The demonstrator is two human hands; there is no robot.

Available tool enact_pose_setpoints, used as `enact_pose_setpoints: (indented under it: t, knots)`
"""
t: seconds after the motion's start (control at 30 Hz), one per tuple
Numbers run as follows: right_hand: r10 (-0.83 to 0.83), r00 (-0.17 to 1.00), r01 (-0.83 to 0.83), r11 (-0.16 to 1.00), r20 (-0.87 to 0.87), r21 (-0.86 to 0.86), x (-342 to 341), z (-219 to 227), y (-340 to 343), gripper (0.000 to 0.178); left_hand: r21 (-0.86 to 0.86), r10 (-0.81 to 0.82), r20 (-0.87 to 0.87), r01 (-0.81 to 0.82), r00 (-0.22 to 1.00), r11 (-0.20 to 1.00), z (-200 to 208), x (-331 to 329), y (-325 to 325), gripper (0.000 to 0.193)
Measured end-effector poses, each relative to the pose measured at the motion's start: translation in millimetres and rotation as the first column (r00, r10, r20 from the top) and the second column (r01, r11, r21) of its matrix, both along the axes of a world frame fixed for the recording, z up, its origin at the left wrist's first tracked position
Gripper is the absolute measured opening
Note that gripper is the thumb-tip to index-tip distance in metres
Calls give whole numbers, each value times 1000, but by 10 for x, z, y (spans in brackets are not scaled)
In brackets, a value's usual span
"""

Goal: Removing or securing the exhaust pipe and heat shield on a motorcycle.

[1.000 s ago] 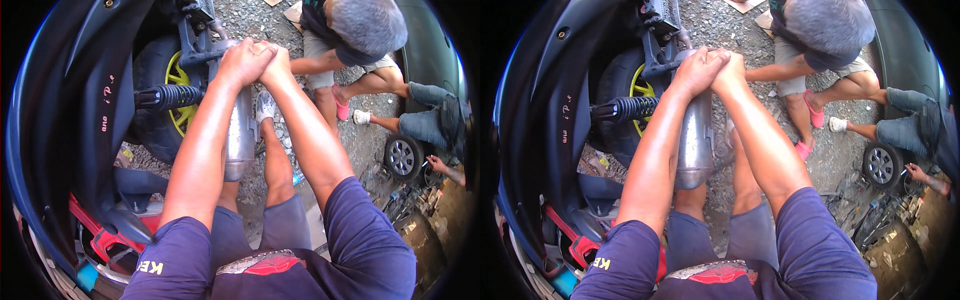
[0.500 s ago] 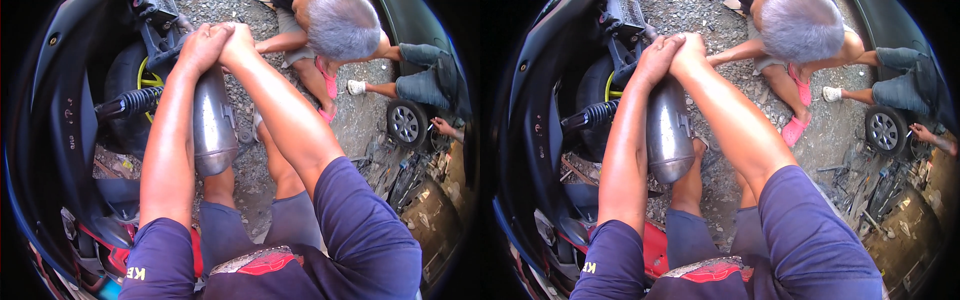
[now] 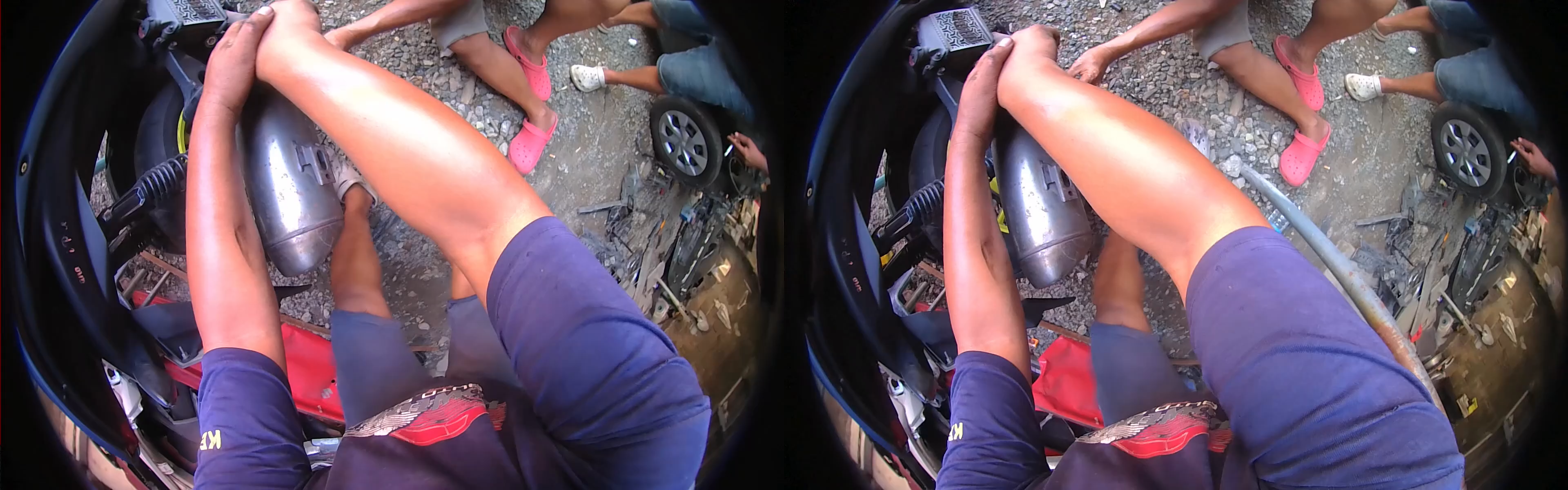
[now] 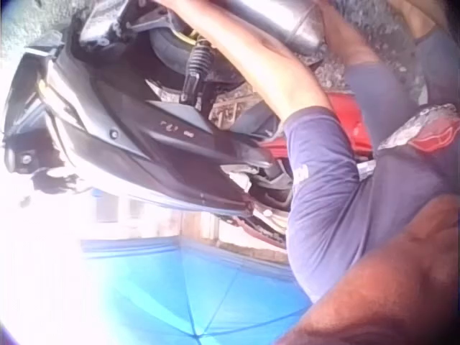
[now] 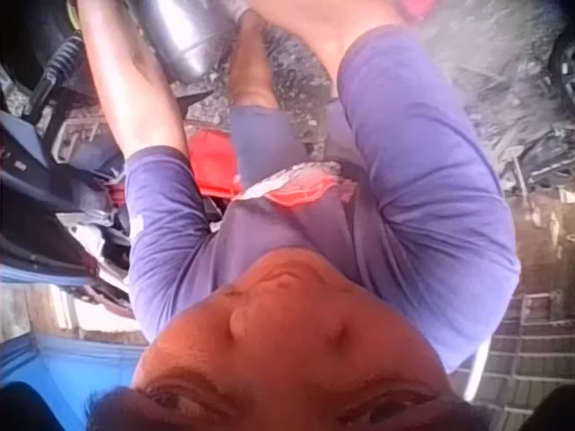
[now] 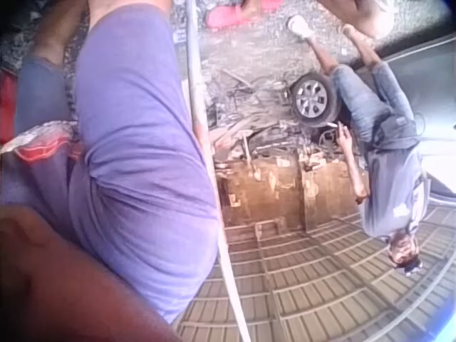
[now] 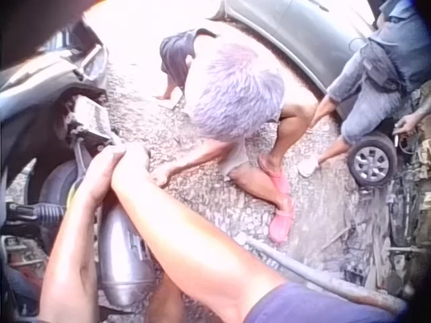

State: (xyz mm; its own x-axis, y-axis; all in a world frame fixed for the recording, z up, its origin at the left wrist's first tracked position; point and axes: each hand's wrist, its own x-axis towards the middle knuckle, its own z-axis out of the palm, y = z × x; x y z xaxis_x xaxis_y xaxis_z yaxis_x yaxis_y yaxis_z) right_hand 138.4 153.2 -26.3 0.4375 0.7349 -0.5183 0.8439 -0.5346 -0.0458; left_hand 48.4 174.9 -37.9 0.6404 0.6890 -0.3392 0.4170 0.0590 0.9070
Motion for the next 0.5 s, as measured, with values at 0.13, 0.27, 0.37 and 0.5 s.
enact_pose_setpoints:
  t: [0.13, 0.27, 0.37, 0.5]
  knots:
    - [-63, 998, 62, 995, -6, -78, -71, 222, -97, 23, -147, 111, 37, -105, 993, 984, -41, -96, 20, 62]
    - [-64, 997, 70, 987, 45, -147, -372, 747, -106, 18, -85, 132, -52, -136, 990, 987, 138, -328, 120, 65]
    - [12, 999, -9, 997, 45, -80, 106, -57, -179, 16, -98, 85, 2, -84, 996, 992, 116, 106, -155, 66]
    - [173, 985, -172, 976, 6, 137, -66, -186, -115, 18, -92, 104, -50, -109, 993, 990, 59, -180, 22, 65]
